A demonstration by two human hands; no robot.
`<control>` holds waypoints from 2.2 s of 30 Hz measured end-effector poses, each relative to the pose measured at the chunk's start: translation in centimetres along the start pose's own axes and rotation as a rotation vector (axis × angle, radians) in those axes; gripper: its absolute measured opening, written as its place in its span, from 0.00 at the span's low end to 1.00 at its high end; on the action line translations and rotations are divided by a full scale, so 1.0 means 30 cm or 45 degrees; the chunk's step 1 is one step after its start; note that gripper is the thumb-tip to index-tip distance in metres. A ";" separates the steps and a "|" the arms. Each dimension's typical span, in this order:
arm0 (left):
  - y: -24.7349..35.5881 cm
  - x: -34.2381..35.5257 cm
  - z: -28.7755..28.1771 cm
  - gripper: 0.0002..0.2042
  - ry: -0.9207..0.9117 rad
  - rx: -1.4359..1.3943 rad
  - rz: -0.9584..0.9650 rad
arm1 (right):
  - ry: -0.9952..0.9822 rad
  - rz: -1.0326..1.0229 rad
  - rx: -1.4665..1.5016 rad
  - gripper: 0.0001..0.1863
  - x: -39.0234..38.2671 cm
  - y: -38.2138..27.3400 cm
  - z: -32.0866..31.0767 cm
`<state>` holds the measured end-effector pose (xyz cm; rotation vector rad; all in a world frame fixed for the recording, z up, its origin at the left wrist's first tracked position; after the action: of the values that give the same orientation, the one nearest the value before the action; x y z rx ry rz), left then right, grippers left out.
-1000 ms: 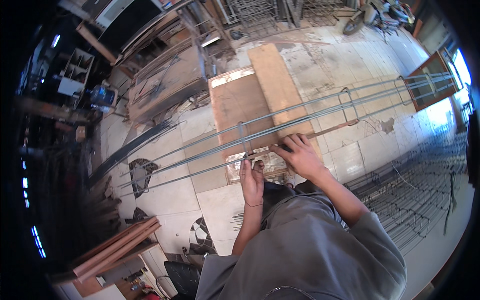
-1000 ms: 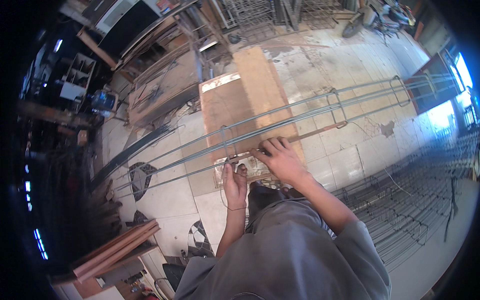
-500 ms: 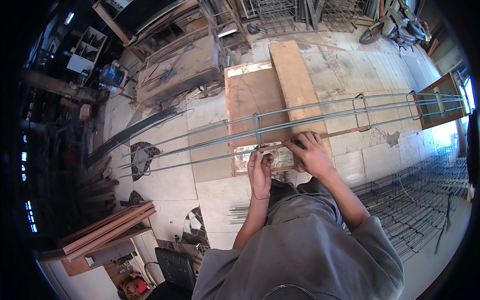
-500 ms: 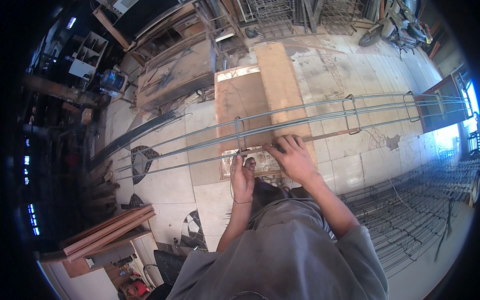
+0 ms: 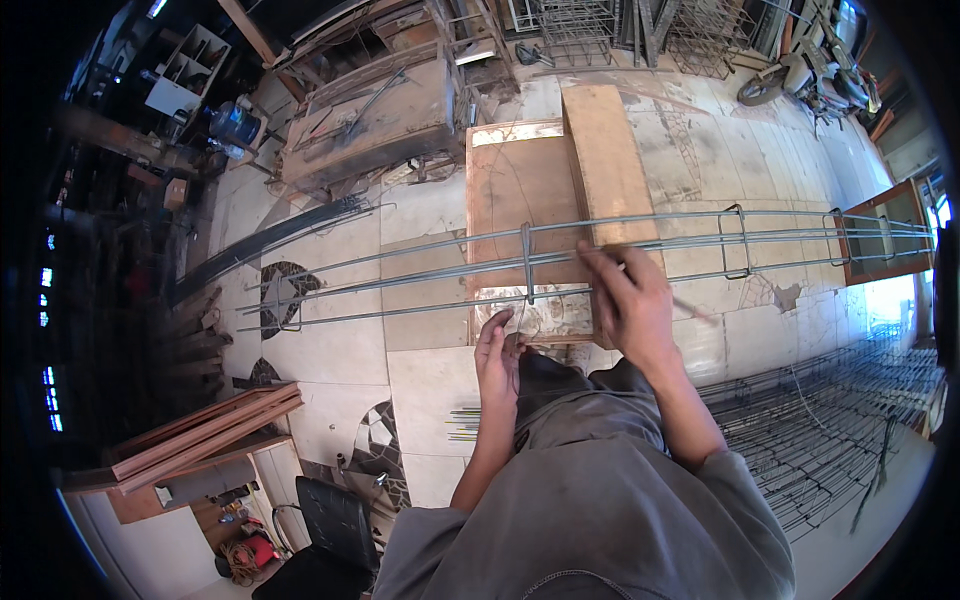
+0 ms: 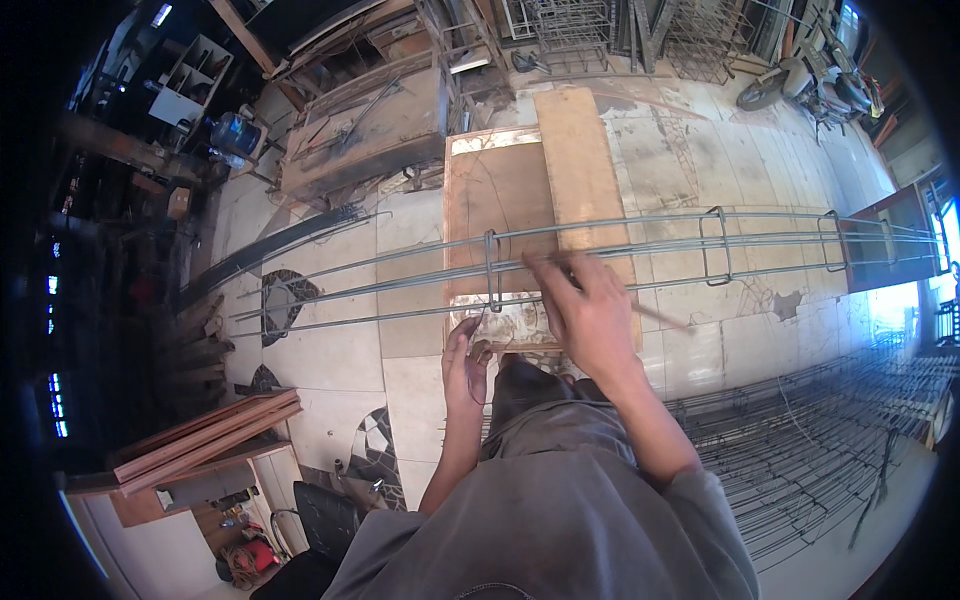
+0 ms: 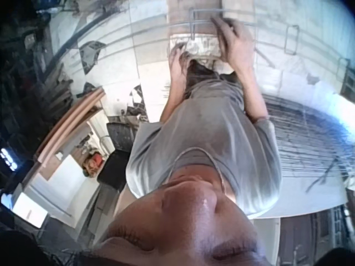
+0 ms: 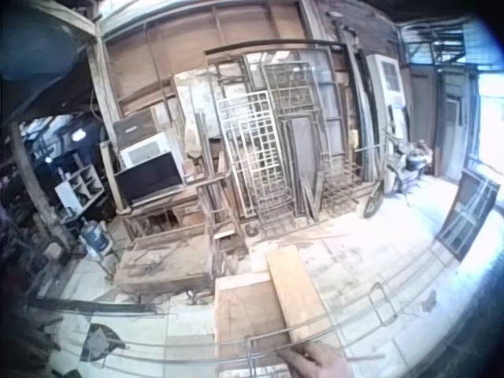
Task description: The person secures metal rods together using thin wire. They wrap the wire around the junction of three parallel rods and a perpendicular support rod, then twist the wire with their fingers to tighten the connection.
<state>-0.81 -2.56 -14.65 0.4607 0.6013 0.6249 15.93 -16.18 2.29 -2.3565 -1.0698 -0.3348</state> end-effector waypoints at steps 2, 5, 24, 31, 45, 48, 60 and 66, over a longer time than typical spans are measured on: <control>0.006 -0.017 -0.064 0.15 -0.001 0.041 0.023 | 0.165 0.161 0.123 0.21 0.083 -0.027 -0.029; 0.013 -0.041 -0.101 0.14 0.066 0.080 0.049 | 0.208 0.279 0.115 0.14 0.184 0.033 0.009; 0.344 -0.051 0.117 0.07 -0.226 1.200 0.646 | 0.017 0.317 -0.303 0.16 0.080 0.098 0.139; 0.440 -0.025 0.001 0.08 -0.211 1.318 0.357 | 0.000 0.386 -0.026 0.13 -0.083 -0.055 0.104; 0.562 0.128 -0.430 0.18 -0.533 1.777 -0.196 | -0.639 0.070 -0.112 0.14 0.502 -0.208 0.342; 0.615 0.106 -0.564 0.17 -0.178 1.473 -0.137 | -0.813 -0.018 -0.429 0.15 0.733 0.007 0.773; 0.592 -0.599 -1.254 0.16 0.740 1.253 -0.454 | -1.146 0.206 -0.830 0.24 0.854 0.456 1.355; 0.838 -0.434 -1.017 0.12 1.012 1.154 0.535 | -0.522 0.304 -0.574 0.18 0.941 0.225 1.132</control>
<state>-38.99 13.67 -18.03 1.2269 1.5895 0.9249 39.82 16.61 -16.40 -3.0158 -0.9417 0.0044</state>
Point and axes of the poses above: each hand's wrist, its own x-axis towards the middle knuckle, its own z-axis out of the palm, y = z × x, the point moved 3 cm from there along x, towards the middle knuckle, and after that the axes turned 13 degrees about -x, right-handed, at the moved point
